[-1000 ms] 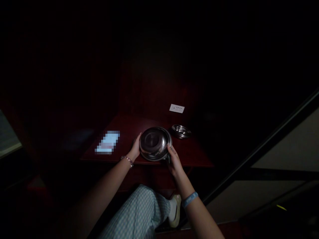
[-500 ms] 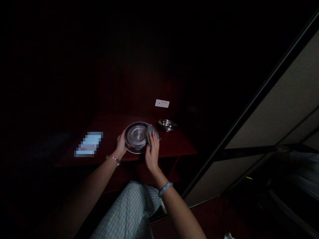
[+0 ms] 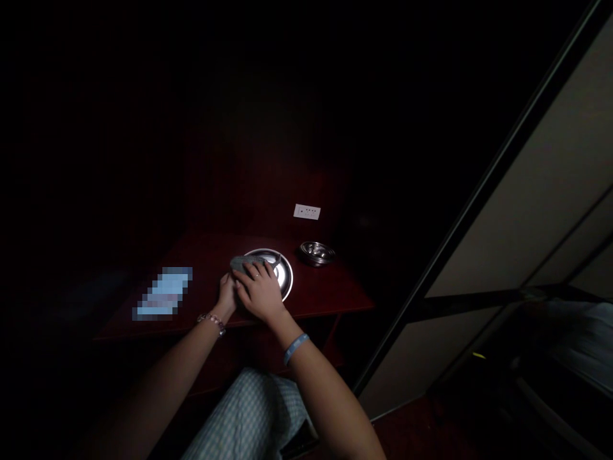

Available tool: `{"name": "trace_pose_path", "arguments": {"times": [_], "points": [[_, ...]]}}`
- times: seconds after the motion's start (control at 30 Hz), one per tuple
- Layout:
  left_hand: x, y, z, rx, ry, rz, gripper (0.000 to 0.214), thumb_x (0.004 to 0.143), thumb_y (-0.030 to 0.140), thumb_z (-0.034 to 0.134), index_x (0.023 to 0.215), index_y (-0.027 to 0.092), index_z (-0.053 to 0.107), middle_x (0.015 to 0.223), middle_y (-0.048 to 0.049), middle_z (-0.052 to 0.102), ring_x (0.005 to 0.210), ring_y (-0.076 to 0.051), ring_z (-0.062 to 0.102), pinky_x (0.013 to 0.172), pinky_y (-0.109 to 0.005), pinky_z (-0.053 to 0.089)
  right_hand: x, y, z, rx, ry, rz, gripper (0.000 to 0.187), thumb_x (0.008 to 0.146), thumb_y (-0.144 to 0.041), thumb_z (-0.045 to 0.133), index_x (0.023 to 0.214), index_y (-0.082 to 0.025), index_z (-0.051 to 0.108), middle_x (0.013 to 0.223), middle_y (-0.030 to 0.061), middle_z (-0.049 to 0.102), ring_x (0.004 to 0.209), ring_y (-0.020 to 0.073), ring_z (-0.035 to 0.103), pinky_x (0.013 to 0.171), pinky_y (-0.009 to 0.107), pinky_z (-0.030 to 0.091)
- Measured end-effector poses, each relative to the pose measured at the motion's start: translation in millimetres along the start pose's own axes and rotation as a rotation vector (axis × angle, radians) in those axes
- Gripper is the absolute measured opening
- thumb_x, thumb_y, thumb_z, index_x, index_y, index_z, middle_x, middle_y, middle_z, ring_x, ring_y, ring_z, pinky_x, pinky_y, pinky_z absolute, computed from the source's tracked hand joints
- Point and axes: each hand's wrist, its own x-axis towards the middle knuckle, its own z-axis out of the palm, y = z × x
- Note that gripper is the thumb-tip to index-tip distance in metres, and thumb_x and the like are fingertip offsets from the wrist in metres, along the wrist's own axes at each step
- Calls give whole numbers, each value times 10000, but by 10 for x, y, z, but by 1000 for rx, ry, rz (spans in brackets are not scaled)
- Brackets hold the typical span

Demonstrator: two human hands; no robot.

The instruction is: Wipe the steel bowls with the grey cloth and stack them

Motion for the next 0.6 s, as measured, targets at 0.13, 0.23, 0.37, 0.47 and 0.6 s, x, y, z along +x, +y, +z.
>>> {"name": "trace_pose_path", "arguments": {"times": [0.13, 0.23, 0.37, 0.47, 0.6], "points": [[10, 11, 50, -7, -6, 9, 488, 623, 604, 800, 804, 169, 675, 788, -35, 699, 726, -155, 617, 669, -262, 478, 232, 131, -69, -70, 17, 8, 422, 1005, -308, 526, 1413, -238, 604, 1507, 93, 564, 1424, 271, 440, 1229, 494, 283], [6, 15, 58, 57, 18, 39, 495, 660, 644, 767, 771, 175, 658, 751, -44, 680, 691, -163, 601, 629, -269, 462, 291, 258, -127, -80, 48, 96, 419, 1021, -308, 472, 1408, -211, 601, 1460, 108, 598, 1365, 272, 495, 1202, 466, 327], [-3, 6, 34, 167, 48, 85, 474, 753, 655, 697, 652, 215, 551, 590, -8, 551, 557, -147, 493, 515, -269, 381, 114, 403, -121, 24, 158, 368, 459, 1048, -308, 353, 1434, -182, 566, 1405, 124, 628, 1249, 260, 578, 1115, 417, 428], [1, -12, 23, 208, 26, 97, 467, 786, 650, 666, 652, 222, 534, 575, 8, 508, 543, -139, 455, 496, -263, 361, -204, 400, 31, 140, 276, 580, 515, 1065, -328, 250, 1497, -180, 488, 1429, 126, 610, 1282, 253, 574, 1089, 417, 460], [4, -17, 35, 203, -26, 127, 463, 774, 651, 681, 689, 208, 576, 635, -1, 543, 595, -147, 496, 523, -258, 399, -666, 163, 380, 153, 375, 697, 585, 1072, -375, 249, 1602, -134, 300, 1582, 184, 447, 1451, 275, 444, 1145, 460, 423]]}}
